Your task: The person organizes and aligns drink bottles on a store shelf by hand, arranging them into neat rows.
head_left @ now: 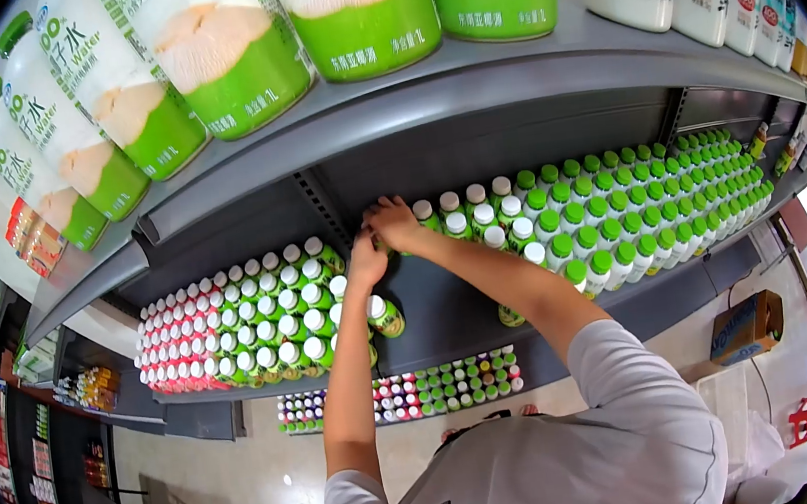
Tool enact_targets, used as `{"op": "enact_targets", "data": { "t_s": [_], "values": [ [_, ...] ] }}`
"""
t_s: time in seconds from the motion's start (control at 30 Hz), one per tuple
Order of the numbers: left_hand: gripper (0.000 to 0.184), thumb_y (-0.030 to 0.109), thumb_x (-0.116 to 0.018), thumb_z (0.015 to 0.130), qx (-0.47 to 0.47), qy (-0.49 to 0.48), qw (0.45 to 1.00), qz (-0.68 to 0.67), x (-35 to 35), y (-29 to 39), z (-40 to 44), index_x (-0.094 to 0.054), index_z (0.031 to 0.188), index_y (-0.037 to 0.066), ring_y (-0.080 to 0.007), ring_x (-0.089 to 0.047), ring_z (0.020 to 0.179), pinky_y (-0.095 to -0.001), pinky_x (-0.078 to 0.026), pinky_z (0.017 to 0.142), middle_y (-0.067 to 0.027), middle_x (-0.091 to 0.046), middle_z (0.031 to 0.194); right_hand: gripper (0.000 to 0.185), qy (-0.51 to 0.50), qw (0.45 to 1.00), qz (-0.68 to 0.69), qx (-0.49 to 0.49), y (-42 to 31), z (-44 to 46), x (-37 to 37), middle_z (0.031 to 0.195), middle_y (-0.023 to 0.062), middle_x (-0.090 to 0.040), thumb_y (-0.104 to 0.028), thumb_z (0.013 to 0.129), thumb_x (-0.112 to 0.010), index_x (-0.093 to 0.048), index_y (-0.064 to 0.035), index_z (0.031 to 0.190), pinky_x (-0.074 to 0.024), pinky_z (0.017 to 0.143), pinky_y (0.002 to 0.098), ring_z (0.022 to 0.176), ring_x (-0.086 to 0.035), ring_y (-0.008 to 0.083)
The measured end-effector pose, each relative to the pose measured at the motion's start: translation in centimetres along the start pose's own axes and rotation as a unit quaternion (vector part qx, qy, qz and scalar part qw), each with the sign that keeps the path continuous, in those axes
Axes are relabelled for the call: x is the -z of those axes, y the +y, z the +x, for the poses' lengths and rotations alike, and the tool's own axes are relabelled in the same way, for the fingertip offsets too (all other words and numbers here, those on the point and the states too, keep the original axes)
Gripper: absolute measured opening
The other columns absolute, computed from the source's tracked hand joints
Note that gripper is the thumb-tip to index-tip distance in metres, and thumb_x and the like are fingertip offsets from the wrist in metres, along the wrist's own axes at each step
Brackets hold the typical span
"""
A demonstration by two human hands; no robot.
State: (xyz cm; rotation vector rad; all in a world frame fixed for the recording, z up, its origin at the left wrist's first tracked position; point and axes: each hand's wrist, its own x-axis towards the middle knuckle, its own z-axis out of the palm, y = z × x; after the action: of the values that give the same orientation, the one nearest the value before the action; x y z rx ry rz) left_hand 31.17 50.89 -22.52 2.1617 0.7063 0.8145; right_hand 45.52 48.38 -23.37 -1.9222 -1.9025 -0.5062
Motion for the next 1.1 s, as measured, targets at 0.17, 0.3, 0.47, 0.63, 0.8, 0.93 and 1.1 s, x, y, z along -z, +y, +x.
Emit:
{"op": "enact_targets", "data": {
  "t_s": [0.17,0.3,0.47,0.63,0.8,0.93,1.1],
  "values": [
    [0.045,0.004,-0.058,0.091,0.041,-0.039,0.997,-0.048,0.5,-0.9,0.6,-0.058,0.135,-0.006,-0.0385,-0.063,0.124,-0.0419,-0.048,0.105,-0.0256,-0.065,0.132,0.035,-0.077,0.995,0.04,-0.042,-0.4,1.6,0.0,0.115,0.0068,-0.072,-0.029,0.081,-0.077,-0.071,-0.014,0.112,-0.0418,0.101,0.0451,0.118,-0.062,0.0279],
    [0.052,0.003,-0.059,0.088,0.085,-0.037,0.989,-0.111,0.6,-1.9,0.3,-0.055,0.139,-0.004,-0.0352,-0.063,0.126,-0.0397,-0.047,0.105,-0.0233,-0.066,0.132,0.032,-0.159,0.986,0.018,-0.036,-1.0,2.6,1.9,0.107,0.0096,-0.076,-0.032,0.081,-0.08,-0.075,-0.0141,0.107,-0.0424,0.101,0.046,0.11,-0.069,0.0308],
    [0.054,-0.004,-0.054,0.092,0.071,-0.056,0.995,-0.046,0.7,-2.8,0.3,-0.047,0.145,-0.006,-0.0221,-0.064,0.11,-0.0351,-0.051,0.093,-0.0137,-0.066,0.123,0.032,-0.207,0.976,0.007,-0.065,-1.8,3.4,1.7,0.114,0.0098,-0.074,-0.029,0.082,-0.082,-0.075,-0.0137,0.109,-0.042,0.104,0.0475,0.116,-0.066,0.0298],
    [0.042,0.008,-0.06,0.093,0.038,0.02,0.997,0.071,3.4,2.6,-3.2,-0.058,0.133,-0.005,-0.0392,-0.066,0.114,-0.0434,-0.051,0.098,-0.025,-0.068,0.123,0.05,-0.118,0.989,0.06,-0.06,-1.1,1.6,3.6,0.128,0.01,-0.068,-0.032,0.081,-0.084,-0.063,-0.0128,0.123,-0.0443,0.102,0.0503,0.128,-0.058,0.0324],
    [0.033,0.01,-0.064,0.094,0.049,0.093,0.973,0.204,7.2,3.4,-7.4,-0.066,0.125,-0.002,-0.0454,-0.067,0.111,-0.051,-0.052,0.095,-0.0278,-0.069,0.118,0.049,-0.063,0.985,0.163,0.009,-3.6,-0.4,4.8,0.12,0.0116,-0.068,-0.028,0.08,-0.086,-0.066,-0.0088,0.12,-0.052,0.095,0.0497,0.121,-0.06,0.0341],
    [0.033,0.007,-0.064,0.092,0.082,0.084,0.963,0.244,7.8,3.1,-8.5,-0.065,0.123,-0.004,-0.0467,-0.066,0.106,-0.052,-0.053,0.09,-0.0285,-0.068,0.113,0.048,-0.16,0.942,0.281,0.091,-6.2,-0.2,4.5,0.123,0.0147,-0.069,-0.019,0.082,-0.084,-0.066,-0.0062,0.124,-0.0529,0.096,0.0457,0.118,-0.064,0.0349],
    [0.029,0.003,-0.068,0.088,0.081,0.042,0.973,0.213,7.4,-0.5,-7.3,-0.066,0.116,-0.004,-0.0476,-0.067,0.101,-0.0512,-0.055,0.087,-0.0286,-0.069,0.108,0.027,-0.28,0.901,0.288,0.166,-6.9,1.6,1.1,0.103,0.0205,-0.075,-0.011,0.082,-0.079,-0.073,0.0006,0.105,-0.0562,0.083,0.0451,0.094,-0.073,0.0374]
  ]
}}
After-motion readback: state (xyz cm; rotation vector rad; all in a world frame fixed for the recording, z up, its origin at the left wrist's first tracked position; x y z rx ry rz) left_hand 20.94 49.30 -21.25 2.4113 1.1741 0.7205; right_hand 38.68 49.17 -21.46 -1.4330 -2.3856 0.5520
